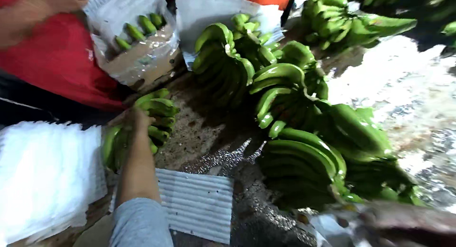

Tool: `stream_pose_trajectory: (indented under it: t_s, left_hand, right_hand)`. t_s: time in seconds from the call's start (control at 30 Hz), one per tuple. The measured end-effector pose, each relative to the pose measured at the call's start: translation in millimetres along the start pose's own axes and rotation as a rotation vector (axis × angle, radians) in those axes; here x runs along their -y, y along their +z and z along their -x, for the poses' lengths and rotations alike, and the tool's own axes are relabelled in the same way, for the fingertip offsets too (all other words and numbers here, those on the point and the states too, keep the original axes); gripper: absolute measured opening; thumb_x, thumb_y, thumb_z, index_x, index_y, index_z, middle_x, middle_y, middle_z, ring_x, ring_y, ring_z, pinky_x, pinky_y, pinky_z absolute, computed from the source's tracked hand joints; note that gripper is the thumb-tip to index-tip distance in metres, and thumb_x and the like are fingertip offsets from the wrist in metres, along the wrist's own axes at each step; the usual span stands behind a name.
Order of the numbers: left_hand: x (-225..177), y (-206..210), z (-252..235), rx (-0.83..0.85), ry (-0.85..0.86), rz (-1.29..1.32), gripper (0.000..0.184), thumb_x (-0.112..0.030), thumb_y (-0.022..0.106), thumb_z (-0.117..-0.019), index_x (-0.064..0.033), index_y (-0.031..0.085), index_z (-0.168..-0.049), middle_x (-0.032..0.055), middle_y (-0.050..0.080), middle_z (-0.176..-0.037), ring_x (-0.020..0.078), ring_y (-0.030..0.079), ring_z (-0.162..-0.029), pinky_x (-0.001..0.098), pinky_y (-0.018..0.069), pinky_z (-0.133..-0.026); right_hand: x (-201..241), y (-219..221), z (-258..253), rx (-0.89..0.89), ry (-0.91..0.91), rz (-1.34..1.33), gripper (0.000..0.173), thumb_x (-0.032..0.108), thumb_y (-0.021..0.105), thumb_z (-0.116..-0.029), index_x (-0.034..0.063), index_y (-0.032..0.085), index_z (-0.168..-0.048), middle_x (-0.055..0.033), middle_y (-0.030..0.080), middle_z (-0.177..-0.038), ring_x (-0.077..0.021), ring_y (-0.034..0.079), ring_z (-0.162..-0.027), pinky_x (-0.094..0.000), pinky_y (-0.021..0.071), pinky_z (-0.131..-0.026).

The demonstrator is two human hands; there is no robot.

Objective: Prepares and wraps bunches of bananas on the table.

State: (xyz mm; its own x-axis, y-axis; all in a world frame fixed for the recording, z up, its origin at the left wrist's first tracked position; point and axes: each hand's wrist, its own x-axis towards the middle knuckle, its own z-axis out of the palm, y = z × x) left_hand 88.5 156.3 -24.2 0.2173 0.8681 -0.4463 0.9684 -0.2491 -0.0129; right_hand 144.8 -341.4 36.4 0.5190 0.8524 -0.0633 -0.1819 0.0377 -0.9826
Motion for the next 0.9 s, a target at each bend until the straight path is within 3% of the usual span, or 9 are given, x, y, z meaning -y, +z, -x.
stream_pose_trajectory:
  t_s: [0.13, 0.2, 0.3, 0.4, 0.47, 0.6, 0.7, 0.8, 0.9]
  left_hand:
    - [61.6, 44.3, -77.6, -0.348, 0.043, 0.008, 0.086, -0.036, 0.086, -0.0817, -0.0018, 0.045, -0.149, 0.0322, 0.046, -0.149, 0.0509, 0.043, -0.139, 0.0708, 0.0312, -0.112]
    - [59.8, 43.4, -56.1, -0.515, 0.164, 0.048, 0.065, -0.019, 0.081, -0.0859, 0.0003, 0.053, -0.142, 0.0349, 0.044, -0.148, 0.0577, 0.04, -0.137, 0.0788, 0.0241, -0.109]
    - [32.2, 33.5, 24.7, -0.592, 0.463, 0.358, 0.04, -0.009, 0.073, -0.0907, 0.0026, 0.063, -0.128, 0.0339, 0.048, -0.143, 0.0559, 0.043, -0.134, 0.0757, 0.0295, -0.107]
    - [2.5, 54.3, 142.6, -0.33, 0.82, 0.71, 0.028, -0.011, 0.072, -0.0925, 0.0066, 0.066, -0.113, 0.0245, 0.062, -0.126, 0.0327, 0.06, -0.12, 0.0498, 0.0508, -0.102]
    - [-15.2, 89.4, 215.6, -0.039, 1.069, 0.885, 0.024, -0.014, 0.073, -0.0885, 0.0043, 0.07, -0.105, 0.015, 0.07, -0.115, 0.0188, 0.067, -0.112, 0.0361, 0.0557, -0.097]
    - [-44.7, 140.6, 319.1, 0.442, 1.097, 0.994, 0.054, -0.012, 0.08, -0.0828, 0.009, 0.058, -0.127, 0.0131, 0.068, -0.118, 0.0111, 0.066, -0.109, 0.0282, 0.0548, -0.097]
    - [-54.5, 147.6, 359.3, 0.527, 0.89, 1.207, 0.04, 0.001, 0.074, -0.0845, 0.0106, 0.058, -0.12, 0.0075, 0.067, -0.101, 0.0039, 0.066, -0.089, 0.0207, 0.0575, -0.08]
    - [-51.5, 158.4, 377.5, 0.572, 0.914, 1.238, 0.046, -0.007, 0.07, -0.0877, 0.0103, 0.055, -0.127, 0.0064, 0.067, -0.11, 0.0031, 0.066, -0.096, 0.0201, 0.0565, -0.084]
    - [-59.6, 187.8, 391.4, 0.366, 1.011, 1.032, 0.048, -0.002, 0.078, -0.08, 0.0133, 0.061, -0.122, 0.0177, 0.07, -0.108, 0.0112, 0.067, -0.094, 0.0249, 0.0564, -0.085]
  right_hand:
    - [-22.4, -6.0, -10.5, -0.177, -0.025, 0.033, 0.027, 0.007, 0.068, -0.0939, 0.0184, 0.076, -0.117, 0.0046, 0.076, -0.106, -0.0061, 0.072, -0.085, -0.0235, 0.063, -0.073]
    - [-31.8, -10.0, -15.6, -0.306, 0.029, 0.01, 0.029, 0.005, 0.067, -0.0921, 0.0124, 0.075, -0.119, -0.0009, 0.076, -0.107, -0.0122, 0.074, -0.084, -0.0297, 0.0653, -0.072]
    - [-32.1, -14.3, -21.3, -0.433, 0.149, -0.012, 0.037, 0.003, 0.064, -0.0922, 0.0035, 0.067, -0.129, -0.008, 0.072, -0.117, -0.0205, 0.075, -0.089, -0.0371, 0.0664, -0.073]
    - [-27.3, -15.0, -23.2, -0.461, 0.214, 0.0, 0.044, 0.002, 0.062, -0.0936, 0.0046, 0.06, -0.137, -0.007, 0.068, -0.124, -0.0172, 0.074, -0.091, -0.0331, 0.0653, -0.071]
    - [-21.5, -15.2, -21.3, -0.453, 0.208, -0.004, 0.045, 0.001, 0.063, -0.094, 0.0035, 0.058, -0.138, -0.0076, 0.068, -0.122, -0.0162, 0.073, -0.09, -0.0322, 0.0651, -0.071]
    - [-7.1, -23.7, -11.4, -0.434, 0.075, 0.028, 0.049, 0.004, 0.065, -0.0927, 0.0052, 0.056, -0.141, -0.0059, 0.072, -0.11, -0.0128, 0.073, -0.085, -0.0289, 0.0635, -0.074]
    - [6.7, -38.3, 0.9, -0.413, -0.044, 0.024, 0.051, 0.005, 0.064, -0.0921, 0.006, 0.056, -0.142, -0.0056, 0.072, -0.11, -0.0116, 0.071, -0.086, -0.028, 0.062, -0.078]
    - [21.2, -53.4, 13.7, -0.392, -0.128, -0.096, 0.049, 0.003, 0.061, -0.0917, 0.0042, 0.057, -0.141, -0.006, 0.071, -0.115, -0.0125, 0.071, -0.091, -0.029, 0.0613, -0.081]
    - [40.5, -69.6, 28.1, -0.36, -0.157, -0.206, 0.05, -0.001, 0.057, -0.0927, 0.0053, 0.056, -0.142, -0.0059, 0.07, -0.121, -0.0127, 0.071, -0.094, -0.0289, 0.0613, -0.083]
